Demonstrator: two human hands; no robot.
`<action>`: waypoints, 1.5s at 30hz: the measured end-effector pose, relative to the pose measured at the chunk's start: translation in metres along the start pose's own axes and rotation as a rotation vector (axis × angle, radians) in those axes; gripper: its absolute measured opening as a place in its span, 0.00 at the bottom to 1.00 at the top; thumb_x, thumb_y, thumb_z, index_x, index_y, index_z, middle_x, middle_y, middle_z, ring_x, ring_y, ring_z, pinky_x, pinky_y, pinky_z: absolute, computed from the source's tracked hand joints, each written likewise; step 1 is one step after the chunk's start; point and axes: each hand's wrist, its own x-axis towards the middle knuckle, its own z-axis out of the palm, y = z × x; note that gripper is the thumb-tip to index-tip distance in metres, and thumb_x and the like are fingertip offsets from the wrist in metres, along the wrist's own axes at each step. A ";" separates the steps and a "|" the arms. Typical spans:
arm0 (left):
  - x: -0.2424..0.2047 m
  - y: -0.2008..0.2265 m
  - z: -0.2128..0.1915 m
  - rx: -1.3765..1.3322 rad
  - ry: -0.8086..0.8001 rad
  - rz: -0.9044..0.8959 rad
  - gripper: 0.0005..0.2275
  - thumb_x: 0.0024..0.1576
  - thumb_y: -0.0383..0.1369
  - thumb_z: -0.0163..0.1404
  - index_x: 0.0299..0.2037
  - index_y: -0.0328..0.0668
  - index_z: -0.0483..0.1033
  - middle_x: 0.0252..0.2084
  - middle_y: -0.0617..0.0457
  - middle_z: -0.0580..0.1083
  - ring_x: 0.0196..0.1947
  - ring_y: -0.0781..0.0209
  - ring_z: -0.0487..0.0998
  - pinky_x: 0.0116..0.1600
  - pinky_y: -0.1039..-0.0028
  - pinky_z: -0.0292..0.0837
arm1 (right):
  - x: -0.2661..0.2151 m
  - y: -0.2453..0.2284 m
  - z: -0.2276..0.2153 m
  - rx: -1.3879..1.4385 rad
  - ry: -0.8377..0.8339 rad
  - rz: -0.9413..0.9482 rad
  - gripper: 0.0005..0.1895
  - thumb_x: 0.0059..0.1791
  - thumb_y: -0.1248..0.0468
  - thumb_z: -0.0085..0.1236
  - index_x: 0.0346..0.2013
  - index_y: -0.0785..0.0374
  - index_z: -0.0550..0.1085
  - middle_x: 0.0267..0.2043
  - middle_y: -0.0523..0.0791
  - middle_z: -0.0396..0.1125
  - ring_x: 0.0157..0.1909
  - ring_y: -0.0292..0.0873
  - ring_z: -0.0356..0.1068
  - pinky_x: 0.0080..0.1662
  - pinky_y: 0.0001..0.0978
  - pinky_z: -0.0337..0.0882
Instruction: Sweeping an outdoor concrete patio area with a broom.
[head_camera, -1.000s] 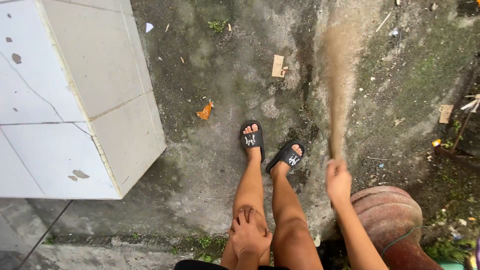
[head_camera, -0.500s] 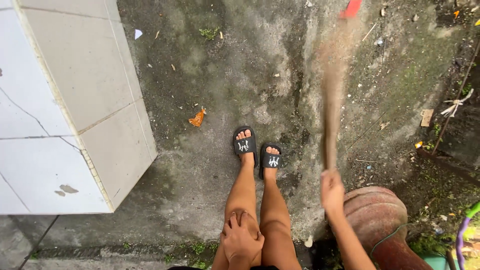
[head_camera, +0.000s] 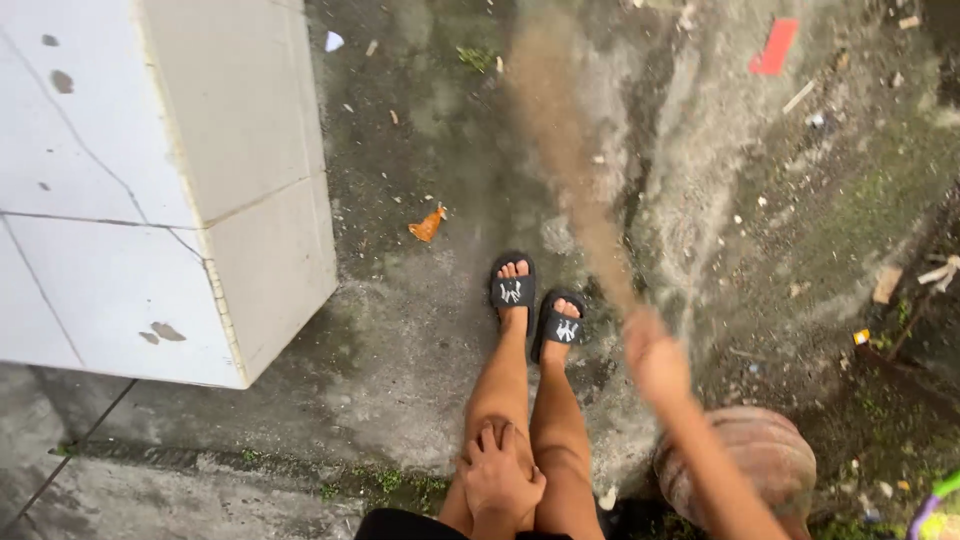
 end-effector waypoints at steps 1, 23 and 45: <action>0.001 0.003 -0.001 -0.007 -0.032 0.009 0.38 0.48 0.50 0.57 0.69 0.57 0.56 0.70 0.47 0.54 0.67 0.38 0.56 0.69 0.35 0.51 | -0.022 -0.004 0.029 -0.357 -0.261 -0.072 0.18 0.52 0.52 0.49 0.55 0.49 0.73 0.30 0.56 0.74 0.31 0.59 0.75 0.36 0.56 0.75; 0.006 0.002 -0.015 -0.187 -0.094 0.000 0.39 0.48 0.49 0.60 0.70 0.54 0.56 0.69 0.45 0.53 0.68 0.37 0.54 0.67 0.34 0.52 | 0.111 -0.118 0.118 -0.231 -0.202 0.040 0.20 0.56 0.50 0.45 0.44 0.62 0.76 0.34 0.60 0.72 0.34 0.62 0.74 0.37 0.53 0.74; 0.063 0.012 -0.099 -0.234 -0.193 0.024 0.42 0.48 0.53 0.59 0.72 0.55 0.53 0.70 0.43 0.53 0.71 0.35 0.54 0.67 0.37 0.58 | 0.187 -0.320 0.190 0.406 -0.163 -0.142 0.20 0.56 0.51 0.49 0.42 0.67 0.76 0.31 0.51 0.71 0.34 0.48 0.73 0.40 0.44 0.71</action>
